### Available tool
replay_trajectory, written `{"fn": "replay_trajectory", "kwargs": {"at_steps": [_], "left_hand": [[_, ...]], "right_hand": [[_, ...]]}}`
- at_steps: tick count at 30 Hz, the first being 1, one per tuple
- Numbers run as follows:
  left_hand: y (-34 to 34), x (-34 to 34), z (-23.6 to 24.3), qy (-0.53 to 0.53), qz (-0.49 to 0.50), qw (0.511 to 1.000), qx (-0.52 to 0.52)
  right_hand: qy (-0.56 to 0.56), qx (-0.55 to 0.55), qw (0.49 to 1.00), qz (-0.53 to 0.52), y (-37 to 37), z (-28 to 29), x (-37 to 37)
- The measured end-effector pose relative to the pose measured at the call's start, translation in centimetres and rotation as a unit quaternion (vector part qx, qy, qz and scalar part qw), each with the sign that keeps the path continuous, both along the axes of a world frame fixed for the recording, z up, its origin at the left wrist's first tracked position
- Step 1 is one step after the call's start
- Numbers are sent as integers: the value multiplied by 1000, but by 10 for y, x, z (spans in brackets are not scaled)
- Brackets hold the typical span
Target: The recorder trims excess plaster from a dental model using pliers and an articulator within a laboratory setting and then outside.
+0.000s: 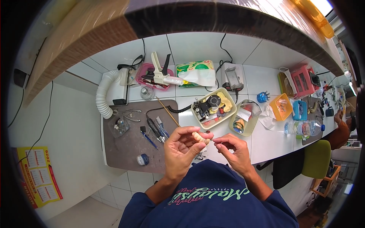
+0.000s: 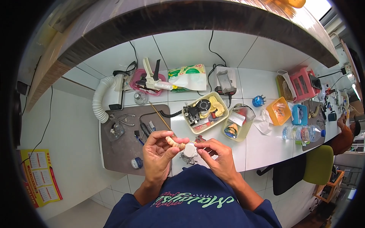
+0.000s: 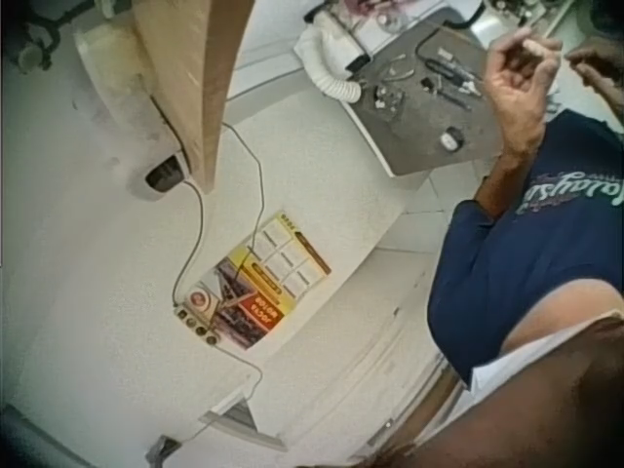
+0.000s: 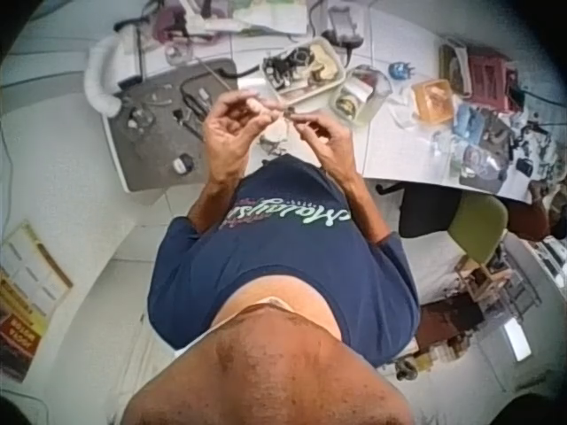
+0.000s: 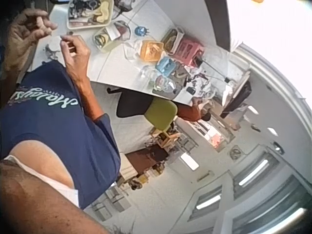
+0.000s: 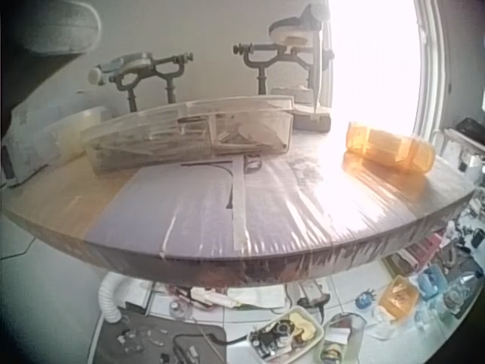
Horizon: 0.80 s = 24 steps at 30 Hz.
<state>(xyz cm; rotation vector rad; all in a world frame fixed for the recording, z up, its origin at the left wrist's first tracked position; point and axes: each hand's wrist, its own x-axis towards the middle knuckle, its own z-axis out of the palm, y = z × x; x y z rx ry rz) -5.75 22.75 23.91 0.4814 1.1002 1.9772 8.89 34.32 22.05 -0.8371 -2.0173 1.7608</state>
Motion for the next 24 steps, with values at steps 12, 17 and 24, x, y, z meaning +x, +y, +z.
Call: {"fn": "replay_trajectory", "kwargs": {"at_steps": [12, 17, 24], "left_hand": [[0, 1, 5, -10, -7, 999, -33], [-1, 5, 6, -18, -8, 999, -36], [-8, 7, 3, -1, -17, 999, -34]], "right_hand": [[3, -3, 1000, -17, 2, 4, -5], [-6, 12, 1000, -1, 15, 27, -11], [138, 123, 981, 65, 23, 46, -37]]}}
